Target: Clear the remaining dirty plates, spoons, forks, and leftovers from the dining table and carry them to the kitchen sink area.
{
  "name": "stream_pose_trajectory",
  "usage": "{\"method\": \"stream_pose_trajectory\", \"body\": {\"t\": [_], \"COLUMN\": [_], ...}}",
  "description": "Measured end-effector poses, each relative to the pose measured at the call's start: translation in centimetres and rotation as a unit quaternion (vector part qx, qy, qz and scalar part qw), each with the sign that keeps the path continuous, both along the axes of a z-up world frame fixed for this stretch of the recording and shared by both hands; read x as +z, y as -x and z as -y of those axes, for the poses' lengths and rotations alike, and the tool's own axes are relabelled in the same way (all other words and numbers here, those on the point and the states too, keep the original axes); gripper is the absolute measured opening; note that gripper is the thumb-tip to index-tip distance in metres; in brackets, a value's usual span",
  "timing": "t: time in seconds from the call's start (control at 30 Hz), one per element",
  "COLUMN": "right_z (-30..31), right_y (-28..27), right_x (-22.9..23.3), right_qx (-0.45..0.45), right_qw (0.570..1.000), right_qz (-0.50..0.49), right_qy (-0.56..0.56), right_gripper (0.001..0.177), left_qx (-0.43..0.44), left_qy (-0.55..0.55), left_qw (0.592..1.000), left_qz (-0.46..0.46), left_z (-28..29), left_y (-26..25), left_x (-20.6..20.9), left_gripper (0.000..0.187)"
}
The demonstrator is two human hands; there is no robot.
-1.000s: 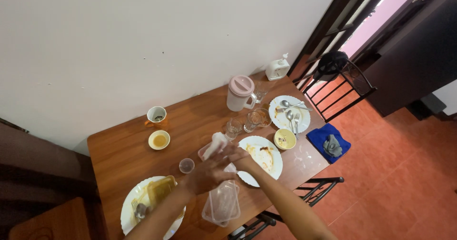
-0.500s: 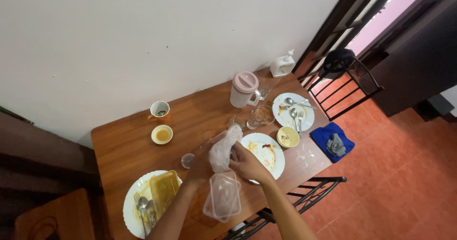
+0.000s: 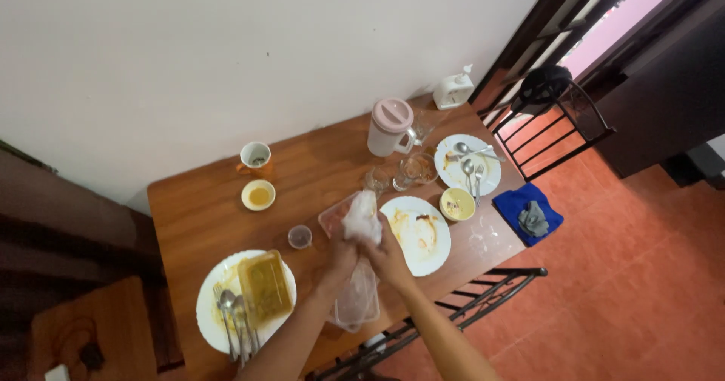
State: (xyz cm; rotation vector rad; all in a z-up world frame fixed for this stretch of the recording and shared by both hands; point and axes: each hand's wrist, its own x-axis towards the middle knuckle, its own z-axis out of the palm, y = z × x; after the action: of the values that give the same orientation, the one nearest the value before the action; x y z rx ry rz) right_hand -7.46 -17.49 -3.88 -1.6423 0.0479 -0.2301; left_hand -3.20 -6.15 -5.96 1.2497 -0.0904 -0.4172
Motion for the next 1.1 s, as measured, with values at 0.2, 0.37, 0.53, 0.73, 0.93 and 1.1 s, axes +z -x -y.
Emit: {"method": "stream_pose_trajectory", "body": {"t": [0.2, 0.37, 0.53, 0.73, 0.93, 1.1], "right_z": [-0.1, -0.2, -0.3, -3.1, -5.3, -6.3], "right_y": [-2.0, -0.7, 0.9, -0.3, -0.9, -0.8], "right_x": [1.8, -8.9, -16.6, 2.0, 0.4, 0.0], "right_qx": [-0.123, -0.030, 0.110, -0.052, -0.081, -0.062], "right_qw": [0.941, 0.895, 0.818, 0.835, 0.990, 0.983], "right_qz": [-0.090, -0.091, -0.013, -0.189, -0.045, 0.133], "right_qy": [-0.302, -0.435, -0.565, -0.514, -0.103, 0.114], "right_gripper": [0.040, 0.027, 0.021, 0.044, 0.051, 0.026], "left_qx": [0.067, 0.027, 0.031, 0.134, 0.118, 0.076], "left_qy": [-0.152, -0.287, -0.275, -0.225, -0.127, 0.223], "left_qw": [0.892, 0.800, 0.825, 0.877, 0.979, 0.969], "left_qz": [0.420, 0.527, 0.493, 0.402, 0.109, -0.077], "left_z": [-1.3, -2.6, -2.5, -2.2, -0.9, -1.5], "left_y": [3.4, 2.7, 1.4, 0.1, -1.5, -1.1], "left_x": [7.3, 2.4, -0.2, 0.8, -3.8, -3.9], "left_gripper": [0.064, 0.048, 0.039, 0.022, 0.036, 0.058]}}
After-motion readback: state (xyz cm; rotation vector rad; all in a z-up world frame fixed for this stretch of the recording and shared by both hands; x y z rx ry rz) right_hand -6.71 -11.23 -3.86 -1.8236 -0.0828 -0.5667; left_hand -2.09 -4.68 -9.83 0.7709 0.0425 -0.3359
